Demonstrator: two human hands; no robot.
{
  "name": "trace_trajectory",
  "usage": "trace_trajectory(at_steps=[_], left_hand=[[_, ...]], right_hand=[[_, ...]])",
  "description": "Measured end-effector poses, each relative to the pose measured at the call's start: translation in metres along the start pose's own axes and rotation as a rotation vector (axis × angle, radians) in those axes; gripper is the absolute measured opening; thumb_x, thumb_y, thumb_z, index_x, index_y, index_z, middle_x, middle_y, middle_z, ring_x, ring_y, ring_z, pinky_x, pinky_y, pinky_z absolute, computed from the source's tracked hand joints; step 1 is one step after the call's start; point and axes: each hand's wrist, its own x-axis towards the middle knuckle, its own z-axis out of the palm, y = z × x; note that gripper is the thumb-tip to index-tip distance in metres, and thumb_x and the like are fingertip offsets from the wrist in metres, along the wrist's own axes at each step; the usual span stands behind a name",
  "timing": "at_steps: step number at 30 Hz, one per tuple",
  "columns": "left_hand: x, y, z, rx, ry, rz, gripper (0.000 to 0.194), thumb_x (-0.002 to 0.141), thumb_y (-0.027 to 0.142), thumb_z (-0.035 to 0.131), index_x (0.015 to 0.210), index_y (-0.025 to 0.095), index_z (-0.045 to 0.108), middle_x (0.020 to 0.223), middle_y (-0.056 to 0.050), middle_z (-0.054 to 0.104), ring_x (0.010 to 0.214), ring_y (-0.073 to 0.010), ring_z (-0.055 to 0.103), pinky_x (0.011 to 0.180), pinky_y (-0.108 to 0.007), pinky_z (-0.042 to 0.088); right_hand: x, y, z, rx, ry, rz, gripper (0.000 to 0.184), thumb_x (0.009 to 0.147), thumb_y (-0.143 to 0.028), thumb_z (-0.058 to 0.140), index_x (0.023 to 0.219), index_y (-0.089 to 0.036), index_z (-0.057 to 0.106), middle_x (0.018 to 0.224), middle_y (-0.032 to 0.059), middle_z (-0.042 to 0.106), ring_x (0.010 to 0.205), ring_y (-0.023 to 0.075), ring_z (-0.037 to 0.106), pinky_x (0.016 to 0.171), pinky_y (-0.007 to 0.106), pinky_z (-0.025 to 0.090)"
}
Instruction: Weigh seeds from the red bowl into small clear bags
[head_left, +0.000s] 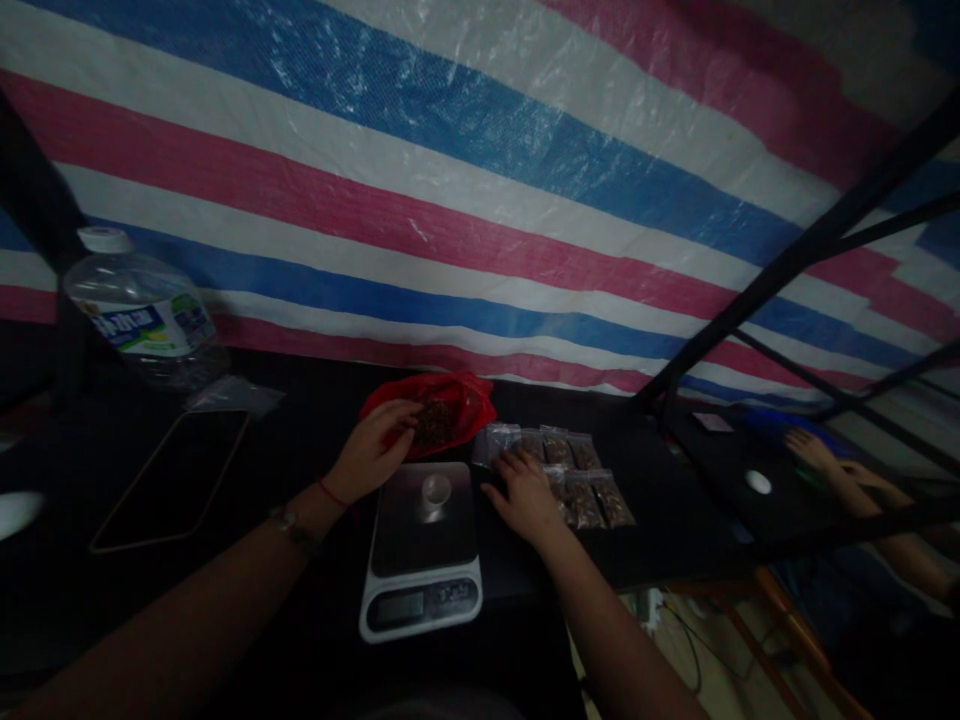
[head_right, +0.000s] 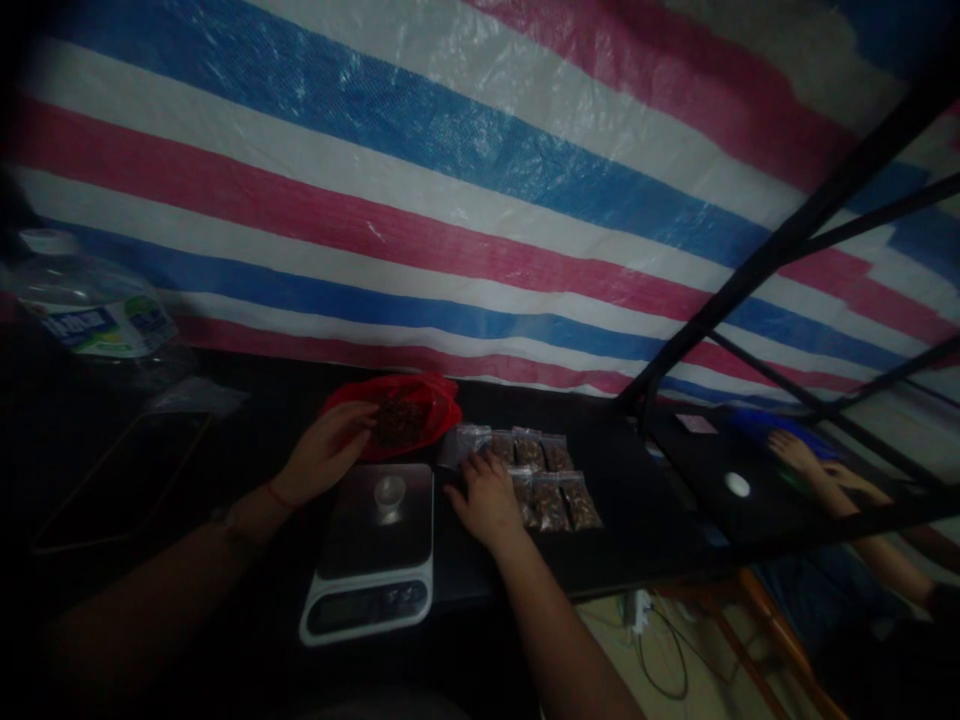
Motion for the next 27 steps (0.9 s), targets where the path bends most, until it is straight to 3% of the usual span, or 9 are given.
trace_trajectory(at_steps=[3,6,9,11,14,17,19,23,27], left_hand=[[0.000,-0.001,-0.001,0.032,0.007,0.006,0.031,0.083,0.019,0.049,0.112,0.016,0.059,0.111,-0.010,0.062,0.096,-0.0192,0.062,0.090,-0.036,0.051],[-0.001,-0.003,-0.001,0.046,-0.004,0.023,0.031,0.083,0.017,0.048,0.112,0.016,0.058,0.110,-0.009,0.061,0.093,-0.0174,0.062,0.087,-0.033,0.052],[-0.002,-0.005,-0.001,0.068,-0.022,0.041,0.029,0.084,0.018,0.048,0.111,0.016,0.059,0.109,-0.009,0.062,0.092,-0.0166,0.063,0.085,-0.031,0.052],[-0.002,-0.006,-0.001,0.097,-0.033,0.056,0.028,0.085,0.019,0.047,0.110,0.016,0.060,0.108,-0.009,0.063,0.096,-0.0177,0.062,0.086,-0.032,0.052],[-0.002,-0.008,0.000,0.120,-0.097,0.070,0.025,0.086,0.020,0.046,0.104,0.017,0.063,0.100,-0.007,0.067,0.094,-0.0173,0.063,0.086,-0.031,0.052],[-0.003,-0.008,0.002,0.128,-0.159,0.084,0.025,0.085,0.018,0.045,0.099,0.018,0.066,0.093,-0.006,0.069,0.087,-0.0161,0.065,0.083,-0.030,0.052],[-0.004,-0.007,0.003,0.129,-0.167,0.100,0.025,0.083,0.017,0.046,0.097,0.019,0.067,0.092,-0.005,0.070,0.085,-0.0161,0.065,0.082,-0.030,0.053],[-0.003,-0.005,0.003,0.123,-0.179,0.118,0.025,0.082,0.016,0.047,0.095,0.019,0.068,0.091,-0.005,0.070,0.084,-0.0162,0.066,0.079,-0.029,0.053],[-0.002,-0.006,0.003,0.099,-0.167,0.107,0.025,0.081,0.016,0.048,0.093,0.020,0.069,0.088,-0.005,0.071,0.083,-0.0170,0.066,0.078,-0.030,0.053]], right_hand=[[0.006,-0.007,0.001,-0.036,-0.029,0.016,0.048,0.089,-0.043,0.047,0.128,-0.016,0.055,0.136,0.0125,0.050,0.134,0.0313,0.032,0.109,0.048,0.027],[0.016,-0.008,-0.002,-0.034,-0.086,-0.036,0.047,0.091,-0.035,0.043,0.131,-0.013,0.051,0.138,0.0144,0.048,0.130,0.0271,0.039,0.108,0.042,0.029],[0.024,-0.005,-0.008,-0.025,-0.110,-0.105,0.039,0.090,-0.026,0.042,0.125,-0.016,0.056,0.133,0.0109,0.053,0.126,0.0238,0.044,0.108,0.038,0.030],[0.028,0.003,-0.015,-0.031,-0.019,-0.044,0.035,0.091,-0.024,0.041,0.119,-0.018,0.060,0.128,0.0092,0.057,0.122,0.0220,0.047,0.106,0.035,0.031],[0.031,0.021,-0.027,-0.094,0.109,0.239,0.036,0.093,-0.032,0.038,0.113,-0.016,0.062,0.116,0.0137,0.062,0.109,0.0220,0.056,0.098,0.034,0.037],[0.034,0.039,-0.032,-0.170,0.019,0.472,0.045,0.088,-0.047,0.045,0.110,-0.011,0.062,0.105,0.0186,0.065,0.099,0.0269,0.061,0.086,0.036,0.043],[0.038,0.044,-0.031,-0.181,-0.059,0.487,0.047,0.084,-0.051,0.049,0.106,-0.011,0.063,0.099,0.0187,0.067,0.095,0.0278,0.063,0.081,0.036,0.045],[0.048,0.042,-0.024,-0.166,-0.085,0.432,0.042,0.080,-0.049,0.055,0.100,-0.013,0.064,0.094,0.0163,0.069,0.091,0.0265,0.065,0.078,0.033,0.045],[0.056,0.046,-0.025,-0.083,0.000,0.434,0.033,0.078,-0.034,0.059,0.104,-0.015,0.063,0.094,0.0139,0.067,0.088,0.0242,0.065,0.077,0.031,0.047]])
